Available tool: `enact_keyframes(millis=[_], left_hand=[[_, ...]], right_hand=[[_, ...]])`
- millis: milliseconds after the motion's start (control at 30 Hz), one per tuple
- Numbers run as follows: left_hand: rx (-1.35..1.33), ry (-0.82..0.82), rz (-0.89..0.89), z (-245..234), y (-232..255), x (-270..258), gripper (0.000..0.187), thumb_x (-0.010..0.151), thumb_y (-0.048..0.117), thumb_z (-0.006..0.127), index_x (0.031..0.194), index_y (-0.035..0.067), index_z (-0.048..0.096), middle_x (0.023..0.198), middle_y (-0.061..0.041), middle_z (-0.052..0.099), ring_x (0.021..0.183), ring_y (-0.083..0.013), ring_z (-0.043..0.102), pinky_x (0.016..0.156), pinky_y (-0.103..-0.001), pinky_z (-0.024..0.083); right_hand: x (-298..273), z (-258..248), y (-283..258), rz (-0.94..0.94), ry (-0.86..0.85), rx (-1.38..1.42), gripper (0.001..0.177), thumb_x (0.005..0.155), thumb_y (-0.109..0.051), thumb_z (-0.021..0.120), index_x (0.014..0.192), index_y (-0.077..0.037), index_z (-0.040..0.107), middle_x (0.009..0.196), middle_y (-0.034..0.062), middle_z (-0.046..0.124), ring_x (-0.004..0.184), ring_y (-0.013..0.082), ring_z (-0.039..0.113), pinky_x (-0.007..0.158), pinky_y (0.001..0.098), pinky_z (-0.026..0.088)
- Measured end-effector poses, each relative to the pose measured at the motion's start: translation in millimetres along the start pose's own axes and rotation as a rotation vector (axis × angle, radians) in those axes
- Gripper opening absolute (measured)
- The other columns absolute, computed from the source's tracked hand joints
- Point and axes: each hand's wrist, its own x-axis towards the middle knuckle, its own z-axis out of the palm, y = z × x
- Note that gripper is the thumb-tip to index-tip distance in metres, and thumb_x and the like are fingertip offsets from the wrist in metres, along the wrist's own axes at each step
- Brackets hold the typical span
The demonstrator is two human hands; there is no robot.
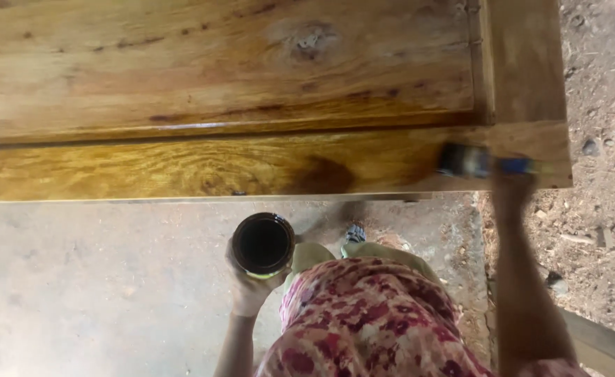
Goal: The person applies a dark wood stain to a large wooden door using a brush. They repeatedly dip the brush into a can held in the left hand and spread the stain across the door's surface and edges.
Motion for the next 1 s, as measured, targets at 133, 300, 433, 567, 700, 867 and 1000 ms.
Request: enact_keyframes(millis=[133,300,433,567,700,867,1000], left_hand=[[-0.167,0.027,-0.008,1.8,-10.1,-1.6,0.119,0.064,0.031,0.098,0.151,-0.004,0.026,0.14,-0.02,0.054,0.127,-0.028,0.059,0.108,-0.04,0.051],[-0.109,-0.005,0.049,4.1,-7.0,4.9,0.118,0.066,0.033,0.096,0.153,-0.004,0.024,0.141,-0.019,0.054,0.128,-0.0281,0.059,0.11,-0.04,0.05],[-0.073,0.0,0.069,3.5,-8.5,4.8,0.12,0.065,0.035,0.096,0.153,-0.005,0.023,0.143,-0.02,0.052,0.13,-0.029,0.057,0.111,-0.041,0.048],[-0.133,-0.066,-0.029,-3.8,-2.5,8.5,0.123,0.064,0.038,0.096,0.153,-0.006,0.023,0.143,-0.02,0.054,0.131,-0.0292,0.058,0.111,-0.042,0.048],[-0.122,-0.068,-0.037,0.0,-15.1,2.6,0.12,0.064,0.038,0.096,0.152,-0.005,0.026,0.142,-0.02,0.055,0.129,-0.0292,0.06,0.11,-0.041,0.049],[-0.15,-0.109,-0.083,0.9,6.4,18.9,0.106,0.062,0.033,0.099,0.145,-0.002,0.041,0.133,-0.018,0.065,0.119,-0.0276,0.067,0.104,-0.039,0.055],[-0.064,-0.074,0.074,8.9,-2.7,18.1,0.118,0.066,0.036,0.098,0.149,-0.005,0.025,0.139,-0.021,0.053,0.125,-0.0284,0.062,0.103,-0.038,0.057]], right_hand=[[4.8,-33.8,-4.7,-0.019,0.165,-0.149,0.026,0.105,-0.026,0.078,0.117,-0.006,0.065,0.103,0.0079,0.074,0.081,0.011,0.072,0.069,0.0233,0.063],[-44.3,59.4,-46.5,-0.063,0.025,0.359,0.029,0.101,-0.023,0.081,0.116,-0.008,0.061,0.101,0.0066,0.069,0.084,0.0125,0.068,0.072,0.0255,0.062],[-57.4,73.9,-27.6,-0.052,-0.163,-0.022,0.025,0.101,-0.029,0.079,0.104,-0.008,0.065,0.094,0.0058,0.07,0.081,0.0145,0.069,0.07,0.0297,0.06],[-9.1,-28.2,49.8,0.013,0.017,-0.176,0.03,0.107,-0.031,0.079,0.11,-0.006,0.063,0.095,0.0036,0.066,0.077,0.0118,0.062,0.066,0.0265,0.056],[6.5,-94.8,52.8,-0.033,0.158,-0.396,0.026,0.108,-0.024,0.07,0.109,0.0,0.061,0.097,0.004,0.069,0.073,0.0071,0.062,0.062,0.0207,0.055],[-43.5,2.2,88.1,-0.564,0.024,-1.181,0.038,0.103,-0.002,0.051,0.135,-0.006,0.07,0.137,0.015,0.076,0.068,0.0048,0.06,0.042,0.0178,0.045],[-123.4,86.9,-92.8,-0.344,-0.333,-0.205,0.015,0.089,0.0,0.068,0.102,-0.007,0.069,0.094,0.0118,0.07,0.078,0.0202,0.066,0.06,0.0277,0.059]])
